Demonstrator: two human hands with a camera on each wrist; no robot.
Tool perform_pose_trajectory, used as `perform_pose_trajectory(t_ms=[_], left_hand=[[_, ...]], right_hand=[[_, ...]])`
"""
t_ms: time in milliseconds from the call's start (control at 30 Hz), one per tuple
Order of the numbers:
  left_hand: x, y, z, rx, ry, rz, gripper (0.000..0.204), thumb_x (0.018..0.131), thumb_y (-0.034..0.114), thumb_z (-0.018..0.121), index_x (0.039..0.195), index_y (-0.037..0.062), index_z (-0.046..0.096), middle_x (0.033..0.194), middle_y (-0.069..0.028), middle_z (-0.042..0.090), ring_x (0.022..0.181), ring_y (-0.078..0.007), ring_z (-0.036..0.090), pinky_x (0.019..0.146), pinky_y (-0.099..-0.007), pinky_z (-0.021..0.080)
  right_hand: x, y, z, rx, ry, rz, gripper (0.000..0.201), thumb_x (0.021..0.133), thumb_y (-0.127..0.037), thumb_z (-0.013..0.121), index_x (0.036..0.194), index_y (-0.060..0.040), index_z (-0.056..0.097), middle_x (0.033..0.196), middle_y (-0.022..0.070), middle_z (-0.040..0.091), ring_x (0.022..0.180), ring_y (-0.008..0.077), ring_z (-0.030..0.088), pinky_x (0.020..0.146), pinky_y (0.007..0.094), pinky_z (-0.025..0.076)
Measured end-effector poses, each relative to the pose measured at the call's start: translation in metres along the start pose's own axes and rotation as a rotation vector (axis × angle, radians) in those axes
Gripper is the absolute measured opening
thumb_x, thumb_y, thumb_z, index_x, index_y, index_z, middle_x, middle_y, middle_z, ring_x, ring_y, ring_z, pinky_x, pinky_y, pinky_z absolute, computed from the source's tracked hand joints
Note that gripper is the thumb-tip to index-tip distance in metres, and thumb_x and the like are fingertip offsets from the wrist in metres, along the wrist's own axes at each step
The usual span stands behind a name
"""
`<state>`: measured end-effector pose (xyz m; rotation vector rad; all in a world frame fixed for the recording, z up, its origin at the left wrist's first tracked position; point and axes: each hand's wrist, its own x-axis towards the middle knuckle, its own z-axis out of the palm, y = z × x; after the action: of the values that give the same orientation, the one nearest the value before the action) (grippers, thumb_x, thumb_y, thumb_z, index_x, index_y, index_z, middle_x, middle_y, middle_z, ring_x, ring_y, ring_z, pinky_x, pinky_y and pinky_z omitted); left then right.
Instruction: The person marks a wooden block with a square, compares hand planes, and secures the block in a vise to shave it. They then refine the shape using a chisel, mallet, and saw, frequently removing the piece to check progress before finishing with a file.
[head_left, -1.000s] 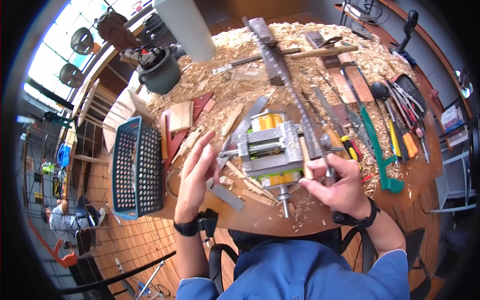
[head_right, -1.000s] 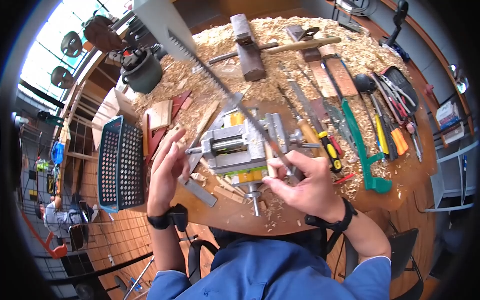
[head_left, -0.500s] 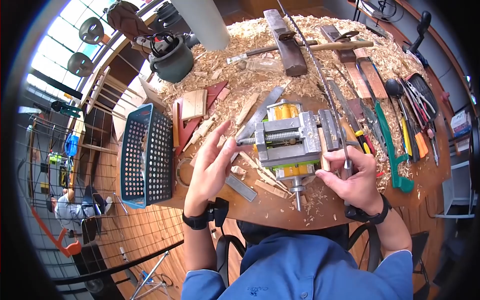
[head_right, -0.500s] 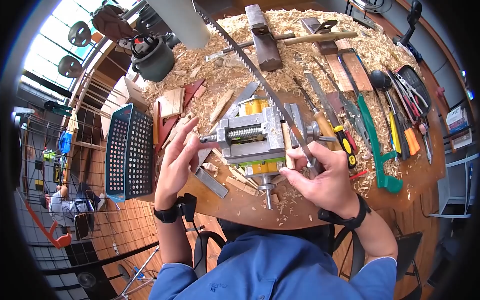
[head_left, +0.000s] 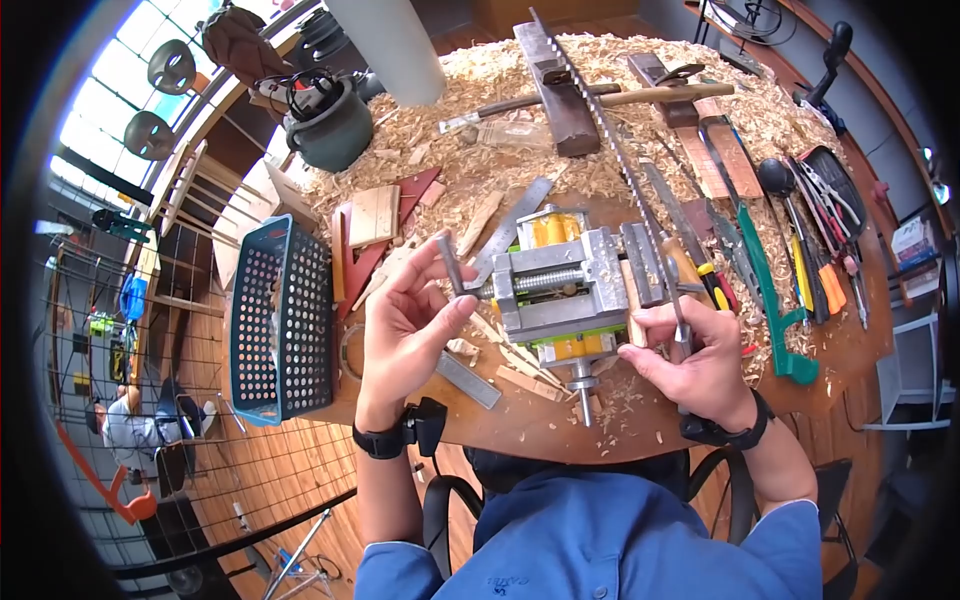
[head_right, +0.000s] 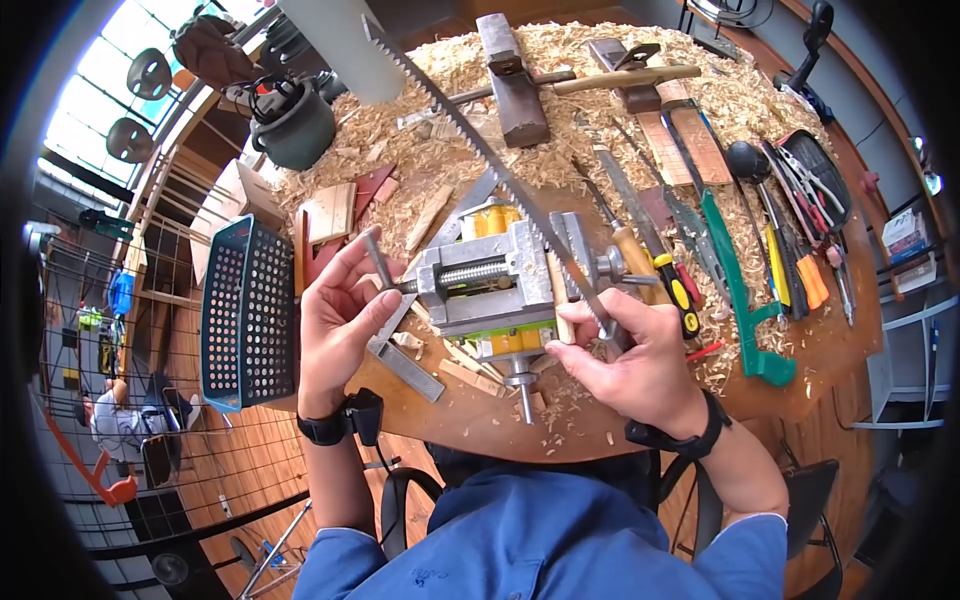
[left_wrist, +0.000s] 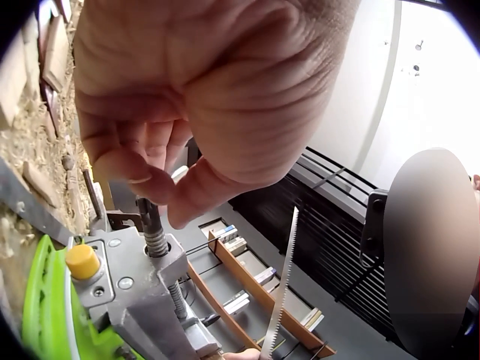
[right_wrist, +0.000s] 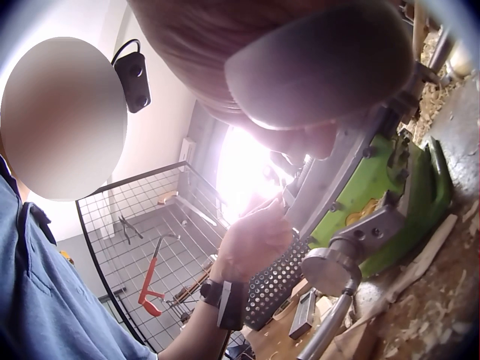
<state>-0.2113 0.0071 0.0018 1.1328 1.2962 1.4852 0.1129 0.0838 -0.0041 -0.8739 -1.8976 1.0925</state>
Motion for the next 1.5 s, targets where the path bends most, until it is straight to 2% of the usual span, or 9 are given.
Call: perform_pose_trajectory(t_ms=[67, 100, 367, 700, 867, 1067, 1167, 1300, 1500], left_hand=[[0.0, 0.004, 0.001, 0.078, -0.001, -0.01, 0.069, 0.094, -0.005, 0.081, 0.157, -0.0035, 0.052, 0.118, -0.0075, 0.075, 0.07, 0.0009, 0.052, 0.067, -0.0185, 0.05], [0.0, 0.01, 0.0, 0.114, -0.027, -0.03, 0.069, 0.091, -0.01, 0.081, 0.154, -0.0067, 0.052, 0.115, -0.0041, 0.072, 0.085, -0.0026, 0.058, 0.084, -0.0187, 0.051], [0.002, 0.01, 0.001, 0.264, 0.015, 0.059, 0.052, 0.082, -0.011, 0.087, 0.127, 0.0015, 0.064, 0.114, -0.0019, 0.069, 0.09, -0.0054, 0.061, 0.078, -0.021, 0.05], [-0.003, 0.006, 0.006, 0.491, 0.085, 0.223, 0.042, 0.082, -0.01, 0.084, 0.119, 0.0004, 0.069, 0.111, -0.0051, 0.075, 0.095, -0.0109, 0.069, 0.076, -0.025, 0.053], [-0.005, 0.005, 0.004, 0.29, 0.03, 0.145, 0.044, 0.084, -0.016, 0.081, 0.121, 0.0005, 0.064, 0.11, -0.0083, 0.075, 0.102, -0.0144, 0.073, 0.087, -0.0276, 0.058], [-0.024, 0.012, 0.014, 0.379, -0.024, 0.177, 0.017, 0.087, -0.014, 0.081, 0.093, -0.0006, 0.072, 0.096, -0.0097, 0.08, 0.091, -0.0133, 0.076, 0.083, -0.0279, 0.06], [-0.037, 0.024, 0.031, 0.615, -0.079, 0.291, 0.017, 0.09, -0.013, 0.079, 0.104, -0.0037, 0.077, 0.095, -0.0097, 0.081, 0.091, -0.0161, 0.079, 0.081, -0.0294, 0.062], [-0.051, 0.029, 0.056, 0.658, -0.153, 0.398, 0.026, 0.083, -0.008, 0.081, 0.105, 0.0059, 0.084, 0.094, -0.011, 0.081, 0.085, -0.0232, 0.078, 0.076, -0.0322, 0.062], [-0.058, 0.035, 0.088, 0.652, -0.338, 0.518, 0.04, 0.077, -0.012, 0.077, 0.113, 0.0036, 0.082, 0.091, -0.008, 0.08, 0.079, -0.0235, 0.073, 0.072, -0.0352, 0.061]], right_hand=[[-0.001, 0.005, 0.0, 0.001, -0.007, -0.006, 0.023, 0.082, 0.001, 0.09, 0.1, -0.0022, 0.076, 0.072, -0.002, 0.068, 0.062, -0.0025, 0.052, 0.054, 0.0204, 0.039], [-0.001, 0.007, 0.001, 0.0, -0.005, -0.028, 0.027, 0.082, 0.0, 0.091, 0.106, -0.0025, 0.078, 0.073, -0.0022, 0.07, 0.061, -0.0014, 0.053, 0.054, 0.0207, 0.04], [-0.004, 0.001, -0.016, -0.006, 0.101, -0.018, 0.047, 0.083, -0.012, 0.098, 0.124, -0.0037, 0.076, 0.077, 0.0019, 0.076, 0.065, 0.0016, 0.062, 0.06, 0.0212, 0.046], [0.007, 0.019, -0.011, -0.026, 0.188, 0.158, 0.036, 0.087, -0.009, 0.094, 0.119, -0.0047, 0.077, 0.082, -0.0005, 0.075, 0.066, 0.0008, 0.057, 0.061, 0.0201, 0.043], [0.019, 0.015, -0.015, -0.133, 0.194, 0.079, 0.023, 0.087, -0.008, 0.093, 0.1, -0.0011, 0.076, 0.08, 0.0019, 0.076, 0.074, 0.0071, 0.068, 0.071, 0.0248, 0.054], [0.065, 0.021, -0.028, -0.139, 0.151, 0.168, 0.019, 0.087, -0.008, 0.092, 0.082, -0.0024, 0.074, 0.072, 0.0023, 0.073, 0.066, 0.007, 0.063, 0.062, 0.0272, 0.05], [0.087, 0.029, -0.031, -0.136, 0.122, 0.161, 0.013, 0.087, -0.007, 0.089, 0.086, -0.0006, 0.077, 0.074, 0.0041, 0.076, 0.067, 0.0077, 0.067, 0.062, 0.0269, 0.051], [0.118, 0.033, -0.038, -0.08, 0.045, 0.208, 0.017, 0.086, -0.011, 0.091, 0.086, -0.001, 0.078, 0.077, 0.0028, 0.076, 0.068, 0.008, 0.066, 0.063, 0.0268, 0.051], [0.16, 0.043, -0.03, -0.058, -0.221, 0.261, 0.016, 0.087, -0.012, 0.091, 0.087, -0.0025, 0.078, 0.082, 0.001, 0.075, 0.071, 0.0062, 0.063, 0.068, 0.0259, 0.05]])
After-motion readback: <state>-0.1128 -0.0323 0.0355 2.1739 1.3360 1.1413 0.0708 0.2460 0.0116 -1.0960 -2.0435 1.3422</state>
